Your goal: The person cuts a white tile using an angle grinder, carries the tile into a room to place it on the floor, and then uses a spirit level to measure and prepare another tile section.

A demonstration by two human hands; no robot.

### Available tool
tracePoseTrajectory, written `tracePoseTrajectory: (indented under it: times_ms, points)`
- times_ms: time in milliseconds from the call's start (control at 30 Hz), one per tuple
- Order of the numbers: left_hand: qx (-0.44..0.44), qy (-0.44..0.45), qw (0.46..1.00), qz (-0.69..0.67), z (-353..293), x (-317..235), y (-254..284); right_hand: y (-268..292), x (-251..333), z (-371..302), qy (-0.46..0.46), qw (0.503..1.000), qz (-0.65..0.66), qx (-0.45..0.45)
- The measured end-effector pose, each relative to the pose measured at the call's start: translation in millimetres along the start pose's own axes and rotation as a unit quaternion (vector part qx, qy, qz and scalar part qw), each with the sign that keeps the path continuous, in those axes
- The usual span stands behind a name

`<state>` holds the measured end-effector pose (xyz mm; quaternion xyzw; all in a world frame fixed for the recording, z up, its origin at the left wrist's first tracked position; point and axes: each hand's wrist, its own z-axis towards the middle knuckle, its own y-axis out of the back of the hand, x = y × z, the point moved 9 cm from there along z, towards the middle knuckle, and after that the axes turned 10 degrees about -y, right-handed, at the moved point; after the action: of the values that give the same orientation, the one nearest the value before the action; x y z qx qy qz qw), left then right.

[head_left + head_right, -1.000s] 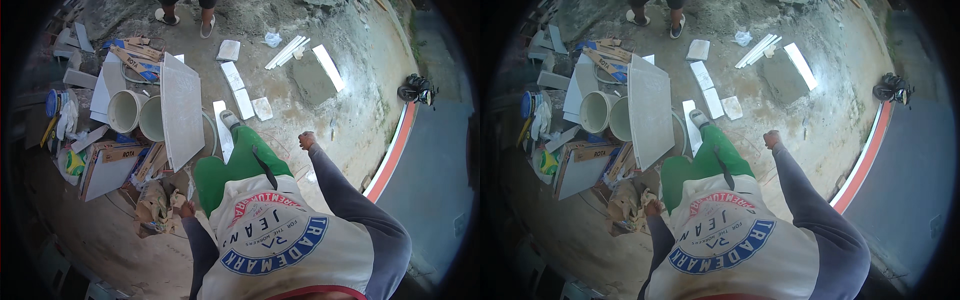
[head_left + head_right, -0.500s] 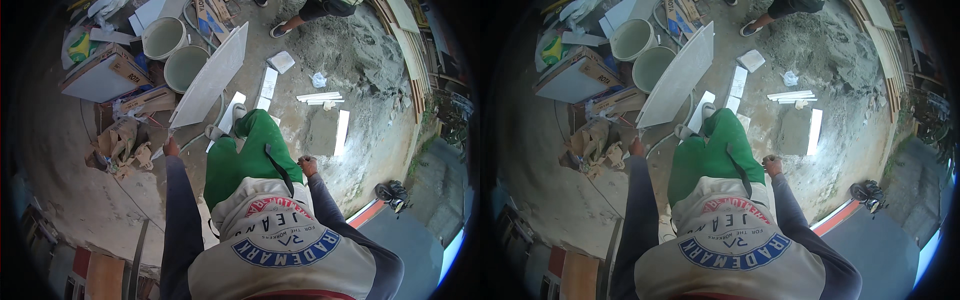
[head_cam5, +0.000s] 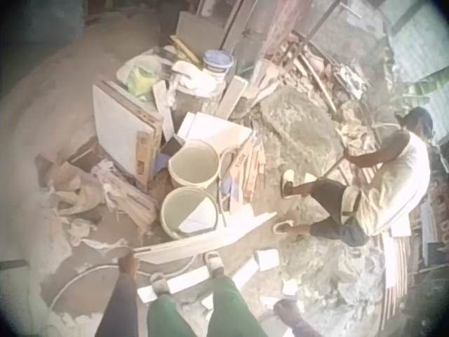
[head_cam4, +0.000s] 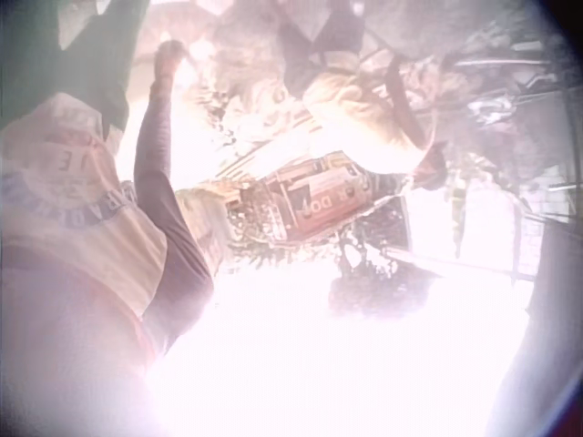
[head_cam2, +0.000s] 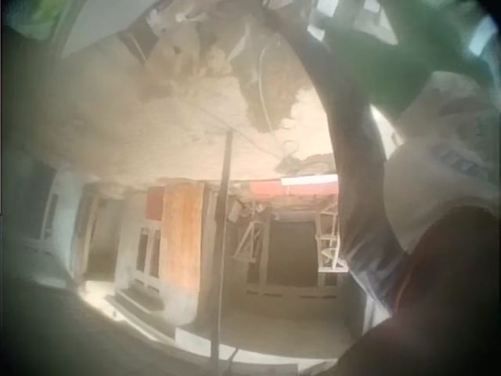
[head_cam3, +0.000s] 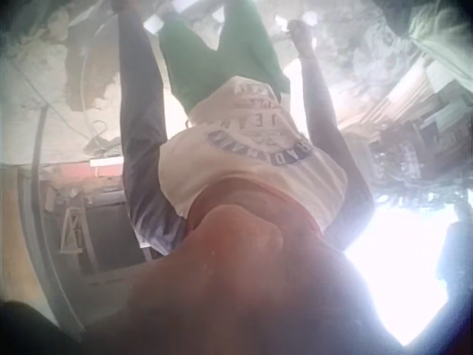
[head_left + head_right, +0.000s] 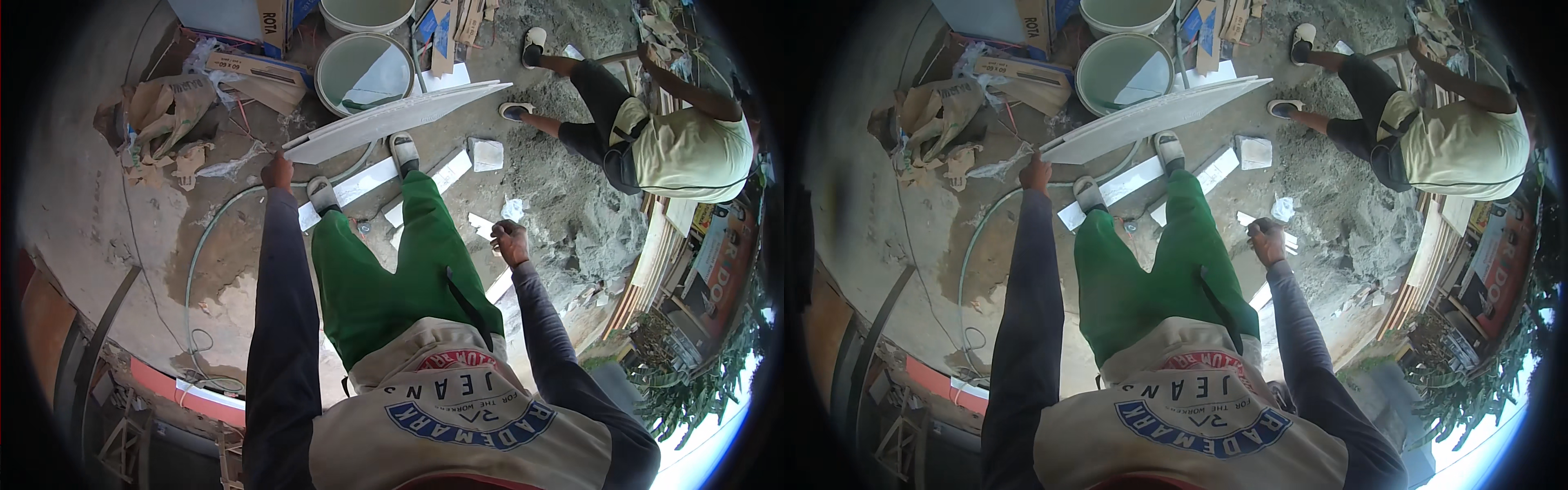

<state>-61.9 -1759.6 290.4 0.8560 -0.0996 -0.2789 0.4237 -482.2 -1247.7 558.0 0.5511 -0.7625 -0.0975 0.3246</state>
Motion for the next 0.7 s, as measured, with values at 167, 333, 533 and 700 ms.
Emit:
tracePoseTrajectory:
  times_ms: [167, 333, 533, 700]
  points:
    - [-0.04, 0.073, 0.991, 0.104, -23.5, -77.0, 0.2, -28.8, 116.2, 130.0, -0.054, 0.997, 0.022, 0.044]
    - [-0.263, 0.13, 0.914, -0.281, -100.4, -50.2, 5.7, -111.5, 169.9, 190.5, -0.203, 0.947, 0.2, 0.15]
    - [-0.292, 0.339, 0.518, -0.729, -109.6, -126.0, -34.2, -113.9, 111.2, 249.7, -0.231, 0.908, 0.324, 0.131]
    - [-0.288, 0.329, 0.533, -0.724, -135.0, -134.5, -52.4, -106.5, 116.0, 228.6, -0.256, 0.879, 0.384, 0.122]
